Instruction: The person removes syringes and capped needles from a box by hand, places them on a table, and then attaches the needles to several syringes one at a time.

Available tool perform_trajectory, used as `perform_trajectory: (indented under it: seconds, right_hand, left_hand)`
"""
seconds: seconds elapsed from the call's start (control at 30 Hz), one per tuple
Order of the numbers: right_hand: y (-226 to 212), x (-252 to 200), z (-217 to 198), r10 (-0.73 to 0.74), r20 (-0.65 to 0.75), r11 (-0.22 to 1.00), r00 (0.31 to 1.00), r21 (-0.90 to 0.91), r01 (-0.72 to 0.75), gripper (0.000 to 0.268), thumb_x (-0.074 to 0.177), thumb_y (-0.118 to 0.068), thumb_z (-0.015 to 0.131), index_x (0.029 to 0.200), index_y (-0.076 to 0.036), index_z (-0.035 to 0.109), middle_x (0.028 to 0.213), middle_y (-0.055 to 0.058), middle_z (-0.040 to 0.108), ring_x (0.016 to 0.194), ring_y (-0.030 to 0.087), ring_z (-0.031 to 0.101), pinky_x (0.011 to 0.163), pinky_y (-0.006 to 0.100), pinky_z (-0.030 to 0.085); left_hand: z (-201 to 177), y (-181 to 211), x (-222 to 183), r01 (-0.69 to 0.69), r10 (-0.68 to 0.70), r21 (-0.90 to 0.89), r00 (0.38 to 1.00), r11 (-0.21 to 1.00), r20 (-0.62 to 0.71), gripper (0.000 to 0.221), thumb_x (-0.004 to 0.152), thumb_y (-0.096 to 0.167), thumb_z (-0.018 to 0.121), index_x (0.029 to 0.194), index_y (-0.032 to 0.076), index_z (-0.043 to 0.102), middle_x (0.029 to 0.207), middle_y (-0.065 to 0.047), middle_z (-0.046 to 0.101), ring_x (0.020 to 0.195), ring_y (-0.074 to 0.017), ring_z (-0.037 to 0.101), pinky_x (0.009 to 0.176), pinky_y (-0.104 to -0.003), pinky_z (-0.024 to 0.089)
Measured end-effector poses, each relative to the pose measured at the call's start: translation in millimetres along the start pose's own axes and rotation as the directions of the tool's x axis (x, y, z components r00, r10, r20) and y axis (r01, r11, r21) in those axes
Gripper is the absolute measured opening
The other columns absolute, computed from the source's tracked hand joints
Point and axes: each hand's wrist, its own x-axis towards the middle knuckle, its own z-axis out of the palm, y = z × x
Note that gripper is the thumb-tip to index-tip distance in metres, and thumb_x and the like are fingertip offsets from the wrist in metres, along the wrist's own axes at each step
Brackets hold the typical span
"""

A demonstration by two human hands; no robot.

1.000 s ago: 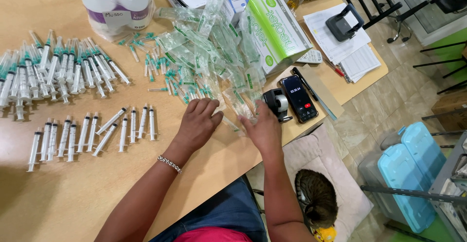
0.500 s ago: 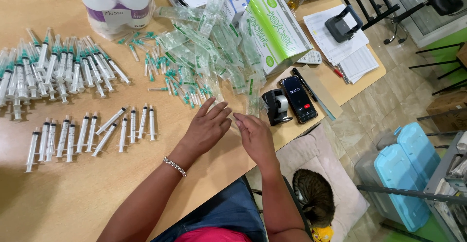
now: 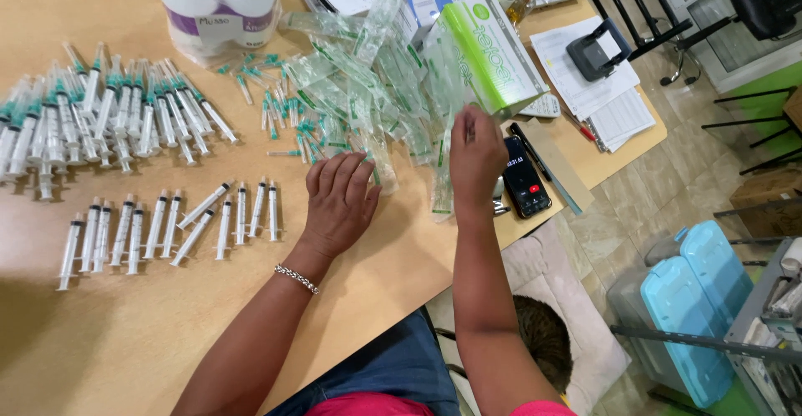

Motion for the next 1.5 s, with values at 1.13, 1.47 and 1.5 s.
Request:
perform_trajectory:
  seconds: [1.13,1.47,1.5]
  right_hand:
    - [32.6,3.7,114.8,-0.034,0.373,0.979,0.927,-0.173,0.105,0.023,0.108,-0.033,0.055,0.124,-0.024,0.070,0.091,0.003,0.070,0.083,0.024,0.074,0.071,0.037,0.062]
    - [30.9,8.1,117.0,-0.149,0.229,0.958,0.962,-0.205,0.198,0.023,0.101,-0.031,0.065,0.123,-0.025,0.068,0.090,-0.002,0.061,0.082,0.021,0.069,0.068,0.036,0.059]
    - [36.4,6.2,121.6,-0.193,0.241,0.951,0.951,-0.195,0.242,0.020,0.100,-0.030,0.067,0.119,-0.024,0.070,0.091,-0.002,0.064,0.082,0.019,0.069,0.069,0.034,0.058]
  left_hand:
    - [6.8,-1.3,-11.4,0.023,-0.010,-0.072,0.985,0.997,0.171,0.043,0.086,0.020,0.068,0.127,0.012,0.059,0.119,-0.008,0.060,0.123,-0.0293,0.056,0.103,-0.045,0.042]
    - [10.8,6.4,-15.9,-0.024,0.045,-0.104,0.976,0.994,0.212,0.048,0.081,0.027,0.069,0.126,0.013,0.059,0.116,-0.010,0.061,0.120,-0.0299,0.058,0.102,-0.046,0.044]
    - [10.3,5.7,-15.7,-0.025,0.048,-0.104,0.974,0.994,0.222,0.048,0.081,0.027,0.069,0.125,0.013,0.060,0.116,-0.009,0.061,0.120,-0.0297,0.058,0.102,-0.046,0.044]
